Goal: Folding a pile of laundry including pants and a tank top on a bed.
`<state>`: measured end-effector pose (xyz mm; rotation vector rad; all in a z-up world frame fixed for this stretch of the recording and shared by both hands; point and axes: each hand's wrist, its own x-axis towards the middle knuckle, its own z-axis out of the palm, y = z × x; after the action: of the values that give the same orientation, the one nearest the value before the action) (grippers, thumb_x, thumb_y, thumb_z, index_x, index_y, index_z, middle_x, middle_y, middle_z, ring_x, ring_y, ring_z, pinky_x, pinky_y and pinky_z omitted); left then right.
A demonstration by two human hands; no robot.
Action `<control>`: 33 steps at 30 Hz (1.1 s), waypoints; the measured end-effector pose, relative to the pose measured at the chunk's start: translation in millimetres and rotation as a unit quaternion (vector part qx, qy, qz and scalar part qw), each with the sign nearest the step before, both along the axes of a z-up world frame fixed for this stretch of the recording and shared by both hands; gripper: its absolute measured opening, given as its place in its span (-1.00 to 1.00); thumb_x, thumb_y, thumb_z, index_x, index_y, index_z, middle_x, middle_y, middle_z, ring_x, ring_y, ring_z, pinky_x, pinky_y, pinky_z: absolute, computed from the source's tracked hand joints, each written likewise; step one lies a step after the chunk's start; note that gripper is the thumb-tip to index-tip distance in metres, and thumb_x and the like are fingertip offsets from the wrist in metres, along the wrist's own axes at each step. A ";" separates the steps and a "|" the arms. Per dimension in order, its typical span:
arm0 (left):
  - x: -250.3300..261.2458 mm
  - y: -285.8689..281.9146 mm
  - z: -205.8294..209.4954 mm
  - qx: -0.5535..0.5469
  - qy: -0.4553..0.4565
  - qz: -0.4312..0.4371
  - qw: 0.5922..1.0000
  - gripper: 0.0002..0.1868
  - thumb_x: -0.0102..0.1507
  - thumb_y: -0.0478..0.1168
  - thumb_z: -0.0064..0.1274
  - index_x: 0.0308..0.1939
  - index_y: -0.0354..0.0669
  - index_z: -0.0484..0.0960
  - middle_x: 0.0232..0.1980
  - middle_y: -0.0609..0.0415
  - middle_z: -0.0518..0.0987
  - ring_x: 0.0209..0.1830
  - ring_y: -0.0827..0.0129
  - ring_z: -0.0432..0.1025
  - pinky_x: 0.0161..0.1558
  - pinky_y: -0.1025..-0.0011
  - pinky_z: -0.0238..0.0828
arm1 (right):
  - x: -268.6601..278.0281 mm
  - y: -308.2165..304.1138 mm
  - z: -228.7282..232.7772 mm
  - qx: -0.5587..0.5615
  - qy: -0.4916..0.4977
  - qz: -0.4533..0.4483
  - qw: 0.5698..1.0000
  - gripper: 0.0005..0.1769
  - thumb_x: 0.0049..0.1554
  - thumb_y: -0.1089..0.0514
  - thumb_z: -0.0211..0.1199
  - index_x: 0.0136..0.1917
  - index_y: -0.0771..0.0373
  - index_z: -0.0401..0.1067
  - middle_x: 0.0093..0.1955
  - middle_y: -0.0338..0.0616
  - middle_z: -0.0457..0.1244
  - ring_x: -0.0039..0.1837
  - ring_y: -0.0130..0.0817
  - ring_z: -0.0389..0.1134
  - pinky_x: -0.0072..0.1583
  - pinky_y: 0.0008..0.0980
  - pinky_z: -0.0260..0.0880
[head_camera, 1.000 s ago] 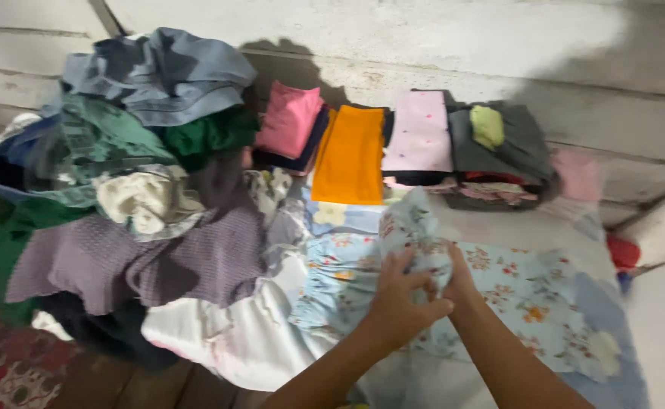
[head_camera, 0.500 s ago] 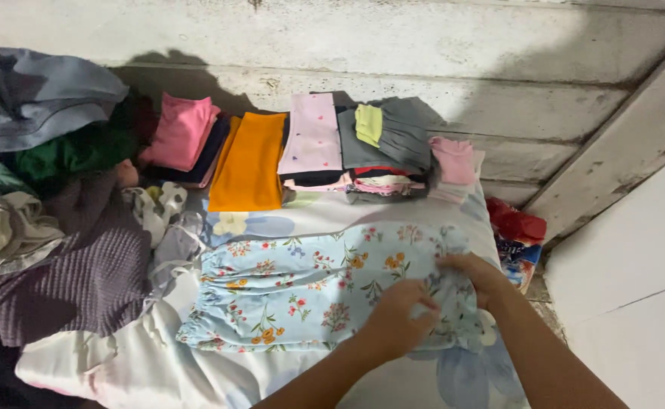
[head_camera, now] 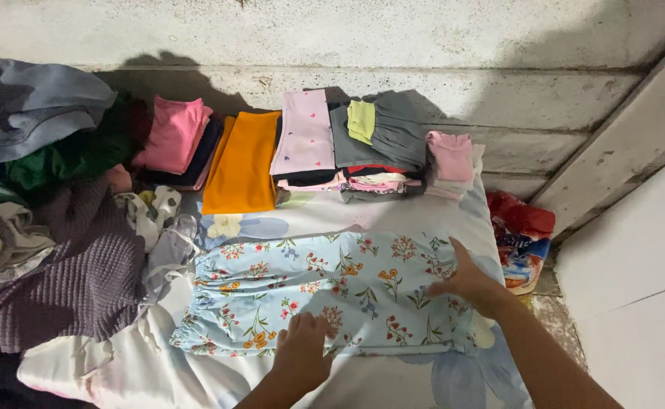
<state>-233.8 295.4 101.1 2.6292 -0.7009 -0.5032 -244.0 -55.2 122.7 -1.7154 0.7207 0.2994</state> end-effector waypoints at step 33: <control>66.5 48.2 -40.6 -0.199 0.053 0.008 0.979 -0.78 0.22 -0.09 0.16 -0.32 -0.18 0.64 -0.23 -0.07 0.59 -0.18 0.04 0.50 -0.10 0.15 0.45 | -1.0 -34.5 -79.4 -0.406 -0.024 0.021 0.913 -0.02 -0.10 0.02 0.55 0.52 -0.08 0.19 0.40 0.19 0.13 0.41 0.06 0.21 0.39 0.00 0.33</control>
<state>-167.2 343.6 60.6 2.2169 -0.6683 -0.4435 -245.0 -89.7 43.3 -2.5169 0.8357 -0.0371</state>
